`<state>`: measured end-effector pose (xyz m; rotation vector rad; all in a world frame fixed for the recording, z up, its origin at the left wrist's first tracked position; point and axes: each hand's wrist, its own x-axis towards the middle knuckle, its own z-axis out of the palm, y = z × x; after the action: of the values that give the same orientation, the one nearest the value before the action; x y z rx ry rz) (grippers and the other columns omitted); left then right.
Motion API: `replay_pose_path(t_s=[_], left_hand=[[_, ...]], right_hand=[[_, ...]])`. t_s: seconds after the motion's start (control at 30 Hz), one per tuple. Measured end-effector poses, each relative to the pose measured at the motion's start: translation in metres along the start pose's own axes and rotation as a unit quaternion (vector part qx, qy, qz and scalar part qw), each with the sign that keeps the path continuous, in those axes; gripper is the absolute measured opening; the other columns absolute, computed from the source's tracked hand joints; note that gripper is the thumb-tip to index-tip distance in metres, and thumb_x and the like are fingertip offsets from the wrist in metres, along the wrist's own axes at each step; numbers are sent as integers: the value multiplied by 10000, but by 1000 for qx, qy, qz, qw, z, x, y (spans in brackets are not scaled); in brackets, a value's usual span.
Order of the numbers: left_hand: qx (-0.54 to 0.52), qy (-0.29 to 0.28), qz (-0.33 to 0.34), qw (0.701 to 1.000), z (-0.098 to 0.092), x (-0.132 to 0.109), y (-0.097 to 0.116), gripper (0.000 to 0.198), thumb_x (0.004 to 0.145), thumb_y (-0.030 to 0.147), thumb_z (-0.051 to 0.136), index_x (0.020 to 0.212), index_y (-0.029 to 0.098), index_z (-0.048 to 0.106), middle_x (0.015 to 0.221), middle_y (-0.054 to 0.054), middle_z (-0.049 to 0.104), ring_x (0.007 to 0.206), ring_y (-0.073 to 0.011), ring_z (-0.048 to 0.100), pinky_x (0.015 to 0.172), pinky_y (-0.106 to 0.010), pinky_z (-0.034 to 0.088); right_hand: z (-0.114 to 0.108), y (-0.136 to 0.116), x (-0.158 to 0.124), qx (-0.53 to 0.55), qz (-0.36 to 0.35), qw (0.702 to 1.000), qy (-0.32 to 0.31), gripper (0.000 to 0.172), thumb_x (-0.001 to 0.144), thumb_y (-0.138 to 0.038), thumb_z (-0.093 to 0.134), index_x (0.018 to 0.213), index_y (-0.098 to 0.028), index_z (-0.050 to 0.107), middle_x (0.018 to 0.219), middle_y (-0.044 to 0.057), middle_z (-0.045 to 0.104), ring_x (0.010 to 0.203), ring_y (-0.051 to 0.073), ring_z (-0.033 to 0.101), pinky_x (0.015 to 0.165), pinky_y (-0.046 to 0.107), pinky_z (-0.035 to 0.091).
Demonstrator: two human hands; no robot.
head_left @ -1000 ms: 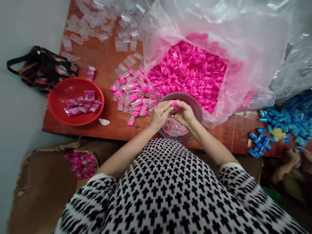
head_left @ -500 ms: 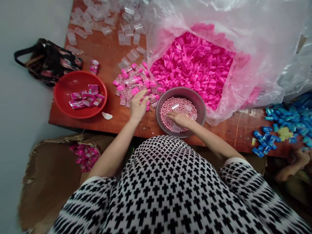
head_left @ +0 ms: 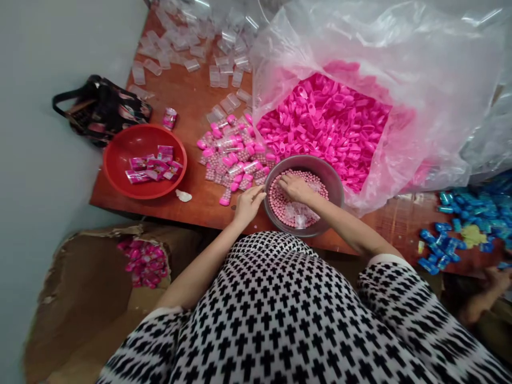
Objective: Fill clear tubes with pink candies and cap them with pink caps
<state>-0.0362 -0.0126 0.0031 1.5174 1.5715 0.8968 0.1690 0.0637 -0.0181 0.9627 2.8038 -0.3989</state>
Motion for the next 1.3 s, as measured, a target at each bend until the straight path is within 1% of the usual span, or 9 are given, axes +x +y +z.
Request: replay_pose_path(t_s=[0.1,0.2,0.3,0.4,0.63,0.77,0.9,1.13,1.3], left_hand=[[-13,4,-8,1000,-1,2,-2,271,833,256,585,1072,169,679,1093,-77,701,1006,-198,653,936,-360,492],[-24,2,-7,1000,-3,4,-3,273,839,267,579,1077,175,678,1107,-77,695,1018,-195,648,942,-357,489],[-22,9,-16,1000,-7,5,-4,283,845,271,568,1085,163,674,1112,-87,692,1034,-202,640,946,-363,485],[-8,24,-21,999,-10,5,-1,284,850,266,557,1088,162,673,1108,-86,693,1034,-202,637,946,-364,484],[-43,-93,9,995,7,8,29,388,807,259,615,1183,164,626,1206,-87,648,1069,-211,624,947,-342,478],[-109,-157,-20,981,31,10,43,363,804,241,597,1151,151,649,1135,-71,686,1012,-214,645,933,-344,480],[-164,-159,-37,973,47,13,48,333,782,279,610,1069,131,690,1012,-55,722,914,-214,664,845,-329,513],[-165,-210,-6,964,49,22,42,405,759,384,631,1079,144,697,970,-58,729,838,-210,674,767,-320,533],[-158,-202,-14,966,47,28,39,438,738,428,633,1065,145,703,967,-79,734,816,-221,682,780,-357,544]], right_hand=[[1,4,10,-40,47,998,-8,286,922,-96,338,1082,-82,574,1119,195,579,1069,279,474,912,443,367],[13,-2,15,-25,-20,998,-55,286,924,-105,343,1039,-85,604,1093,180,602,1063,268,491,894,417,387],[27,-10,7,59,-62,993,-86,237,891,-131,440,1048,-97,613,1082,158,618,1023,236,533,875,371,412],[33,-12,-10,230,9,972,-54,334,770,-146,606,1102,-107,599,1097,129,624,1004,214,562,900,352,423],[3,-21,-48,680,152,709,108,483,648,-307,757,1096,-203,609,1067,22,644,954,157,602,855,306,492],[-14,-28,-63,742,165,634,146,441,672,-328,752,1079,-225,618,995,11,665,858,136,625,778,292,544],[-26,-23,-76,699,161,673,181,488,701,-347,737,1150,-248,572,985,14,648,786,134,637,700,285,568],[-48,-8,-88,411,55,882,226,341,819,-336,637,1131,-208,592,1040,64,670,946,179,630,853,320,507],[-39,-11,-87,351,38,901,253,325,880,-352,554,1154,-176,557,1000,84,676,886,166,635,806,299,505]])
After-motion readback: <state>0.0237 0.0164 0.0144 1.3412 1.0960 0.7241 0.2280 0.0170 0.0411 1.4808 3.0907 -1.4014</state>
